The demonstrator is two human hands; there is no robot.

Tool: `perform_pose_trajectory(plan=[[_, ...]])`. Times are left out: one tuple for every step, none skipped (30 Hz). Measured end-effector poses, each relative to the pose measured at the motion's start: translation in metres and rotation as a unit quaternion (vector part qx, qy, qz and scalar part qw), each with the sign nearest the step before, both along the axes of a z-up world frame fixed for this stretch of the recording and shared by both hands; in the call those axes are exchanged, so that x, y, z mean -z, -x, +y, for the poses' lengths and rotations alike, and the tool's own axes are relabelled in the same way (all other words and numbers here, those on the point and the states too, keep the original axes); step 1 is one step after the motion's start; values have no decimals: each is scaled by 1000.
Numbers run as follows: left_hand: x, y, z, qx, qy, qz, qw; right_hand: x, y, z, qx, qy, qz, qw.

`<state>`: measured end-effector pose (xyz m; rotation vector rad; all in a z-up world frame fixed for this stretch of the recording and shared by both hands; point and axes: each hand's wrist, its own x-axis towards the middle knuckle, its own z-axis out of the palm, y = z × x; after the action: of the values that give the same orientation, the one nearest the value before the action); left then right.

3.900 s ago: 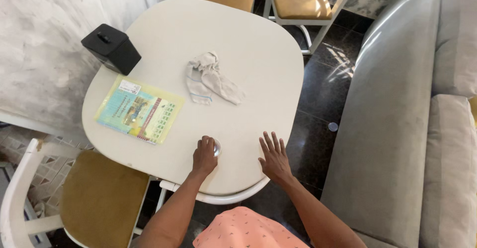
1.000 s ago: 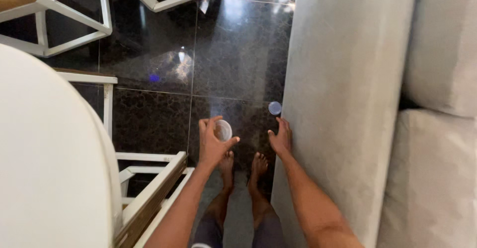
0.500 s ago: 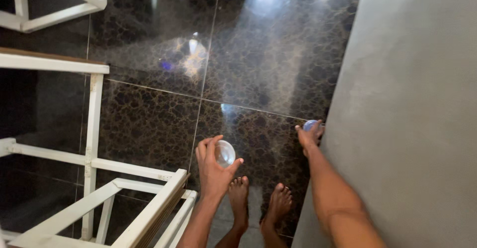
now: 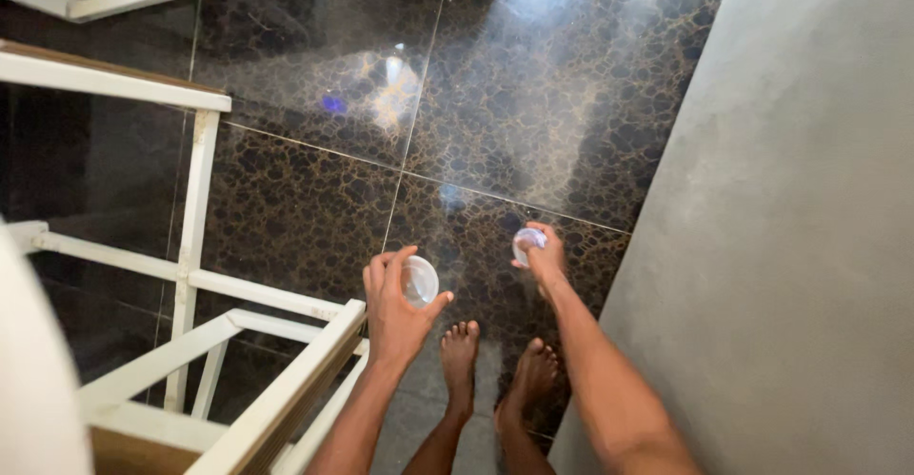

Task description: The person picks up plastic containers from the floor, places them in a kitchen cabinet, then returns to the dining area to fold a cloth and hang it on a cabinet door. They also adjust chairs around a table and move a small black box and a packaged item on the table.

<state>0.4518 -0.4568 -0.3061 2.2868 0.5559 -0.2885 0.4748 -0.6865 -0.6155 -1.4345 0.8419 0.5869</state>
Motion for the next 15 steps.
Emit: perform_pose_trajectory(plan=[[-10,1,-1,1,-8,-2,1000,-19,-2,5,31,-51,-18,998],[-22,-1,-1,5,-16,-4,1000,-41,-3,9,40,-53,-20,998],[-34,-2,-2,9,-24,-7,1000,-63,-3,11,49,-54,-23,997],[-46,-4,-4,6,-24,-20,999,-86,-6,9,58,-55,-27,996],[-59,-6,-6,3,-23,-33,999,-108,-10,8,48,-42,-58,996],[-72,-7,-8,2,-21,-48,999,-132,-12,6,38,-26,-91,995],[-85,-9,-9,0,-25,-53,998,-157,-14,3,29,-10,-123,992],[-99,-14,-10,-2,-30,-59,998,-184,-19,-1,38,-22,-127,991],[-113,-19,-11,-4,-35,-65,997,-212,-23,-5,47,-33,-131,990],[-129,-24,-12,-10,-22,-66,998,-241,-26,-9,56,-45,-135,988],[-145,-30,-12,-16,-10,-67,998,-272,-29,-15,52,-47,-135,988],[-161,-35,-12,-21,2,-68,997,-301,-33,-18,48,-50,-136,988],[-177,-40,-12,-19,6,-57,998,-331,-38,-22,45,-53,-137,988],[-194,-47,-12,-17,9,-46,999,-361,-43,-25,43,-62,-141,987],[-211,-52,-13,-14,11,-34,999,-391,-47,-29,41,-71,-146,986]])
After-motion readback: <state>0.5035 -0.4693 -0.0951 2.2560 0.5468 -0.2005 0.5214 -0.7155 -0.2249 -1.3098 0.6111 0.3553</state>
